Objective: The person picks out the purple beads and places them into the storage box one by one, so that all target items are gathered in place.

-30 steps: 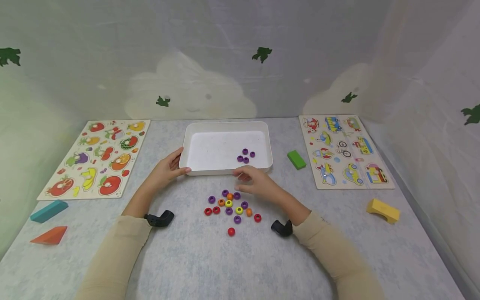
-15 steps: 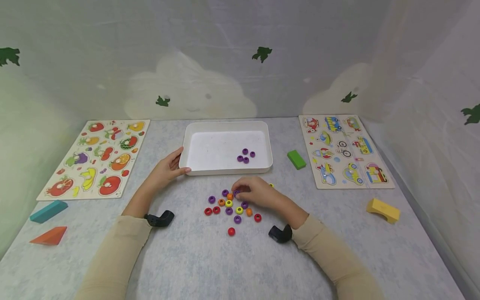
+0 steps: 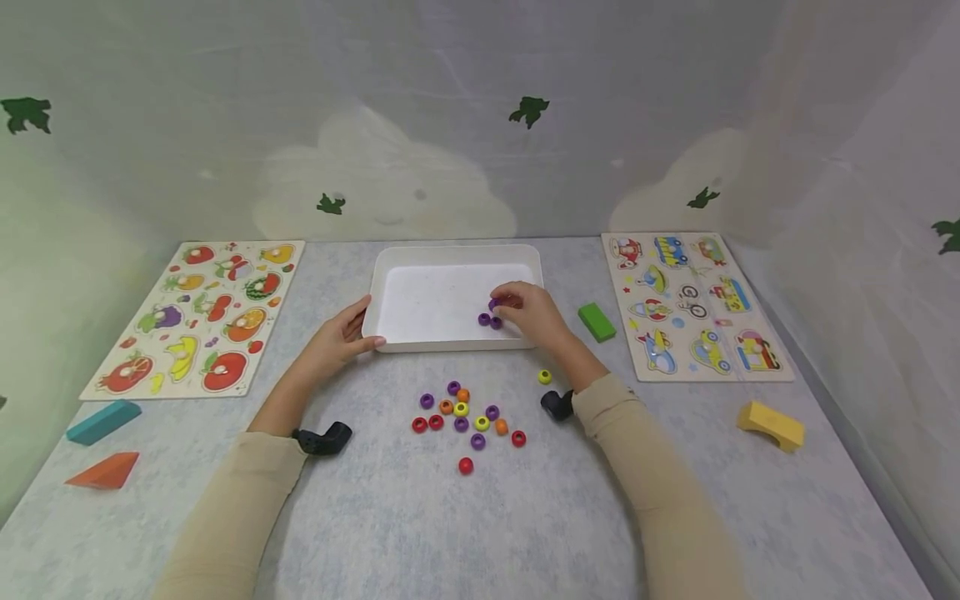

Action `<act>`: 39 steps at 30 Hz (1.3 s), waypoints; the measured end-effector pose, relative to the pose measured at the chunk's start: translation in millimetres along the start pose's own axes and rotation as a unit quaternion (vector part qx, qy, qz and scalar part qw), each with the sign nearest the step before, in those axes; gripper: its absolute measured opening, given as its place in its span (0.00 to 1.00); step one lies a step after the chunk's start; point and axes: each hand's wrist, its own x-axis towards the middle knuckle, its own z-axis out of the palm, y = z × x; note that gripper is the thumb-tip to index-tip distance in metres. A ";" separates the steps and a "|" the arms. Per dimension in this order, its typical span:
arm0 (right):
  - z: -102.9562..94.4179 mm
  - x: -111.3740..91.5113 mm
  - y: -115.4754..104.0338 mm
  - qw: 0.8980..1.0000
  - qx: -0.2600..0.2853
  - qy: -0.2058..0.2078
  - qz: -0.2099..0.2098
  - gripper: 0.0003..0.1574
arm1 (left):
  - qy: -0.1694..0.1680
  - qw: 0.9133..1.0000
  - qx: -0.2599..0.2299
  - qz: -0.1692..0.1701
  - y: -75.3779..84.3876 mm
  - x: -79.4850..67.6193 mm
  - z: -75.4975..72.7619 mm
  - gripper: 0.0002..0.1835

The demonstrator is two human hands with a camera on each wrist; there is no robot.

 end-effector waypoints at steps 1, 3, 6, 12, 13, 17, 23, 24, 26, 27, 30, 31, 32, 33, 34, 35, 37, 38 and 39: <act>-0.8 3.9 2.0 1.000 -0.013 -0.001 0.011 0.14 | 0.000 1.000 0.000 -0.001 0.3 0.3 0.3 0.47; -1.3 10.4 4.2 0.999 -0.037 -0.010 0.028 0.14 | 0.001 1.000 0.003 -0.004 1.2 0.2 0.4 0.47; 0.2 16.8 4.8 0.995 -0.076 -0.033 0.049 0.12 | 0.003 1.000 0.004 -0.007 2.3 -0.4 0.0 0.47; 5.4 21.4 4.2 0.990 -0.115 -0.050 0.056 0.11 | 0.005 1.000 0.013 -0.007 2.6 -2.0 -1.0 0.47; 6.1 21.7 4.2 0.990 -0.121 -0.053 0.051 0.12 | 0.006 1.000 0.015 -0.008 2.6 -2.3 -1.1 0.47; 7.7 21.4 3.6 0.989 -0.128 -0.061 0.050 0.14 | 0.008 1.000 0.010 -0.007 1.8 -2.5 -0.6 0.47; 1.7 6.8 -2.9 0.995 -0.089 -0.045 0.025 0.19 | -0.001 1.000 0.007 -0.001 1.0 -2.3 1.4 0.47; 0.0 2.0 -5.5 0.996 -0.079 -0.045 0.007 0.20 | -0.002 1.000 0.009 -0.001 0.9 -2.4 1.5 0.47; -3.1 -10.2 -12.0 0.997 -0.059 -0.049 -0.026 0.22 | -0.001 1.000 0.012 -0.003 0.8 -2.4 1.5 0.47; -3.9 -16.8 -14.9 0.996 -0.054 -0.050 -0.042 0.23 | 0.000 1.000 0.014 -0.002 0.6 -2.1 1.5 0.47; -3.1 -38.2 -20.8 0.994 -0.016 -0.069 -0.085 0.23 | 0.001 1.000 0.016 -0.001 1.0 -1.9 1.2 0.47; -1.9 -45.1 -21.1 0.992 -0.003 -0.080 -0.097 0.22 | 0.001 1.000 0.014 -0.001 1.2 -1.8 1.2 0.47; -0.3 -51.4 -20.6 0.990 0.008 -0.094 -0.106 0.22 | 0.001 1.000 0.014 0.000 1.2 -1.6 1.2 0.47; 1.8 -56.9 -19.4 0.987 0.018 -0.111 -0.113 0.22 | 0.001 1.000 0.012 0.001 1.4 -1.7 1.2 0.47; 3.7 -62.3 -18.0 0.984 0.028 -0.132 -0.115 0.22 | 0.001 1.000 0.012 0.001 1.5 -1.6 1.3 0.47; 5.6 -67.0 -16.4 0.982 0.032 -0.152 -0.111 0.22 | 0.002 1.000 0.011 0.000 1.5 -1.5 1.4 0.47; 9.5 -75.0 -12.1 0.976 0.036 -0.192 -0.095 0.21 | 0.001 1.000 0.010 0.001 1.2 -1.4 1.4 0.47; 11.5 -78.2 -10.0 0.974 0.035 -0.208 -0.084 0.20 | 0.001 1.000 0.011 0.001 1.0 -1.4 1.3 0.47; 13.3 -80.8 -8.0 0.972 0.033 -0.221 -0.076 0.20 | 0.001 1.000 0.011 0.001 0.9 -1.4 1.3 0.47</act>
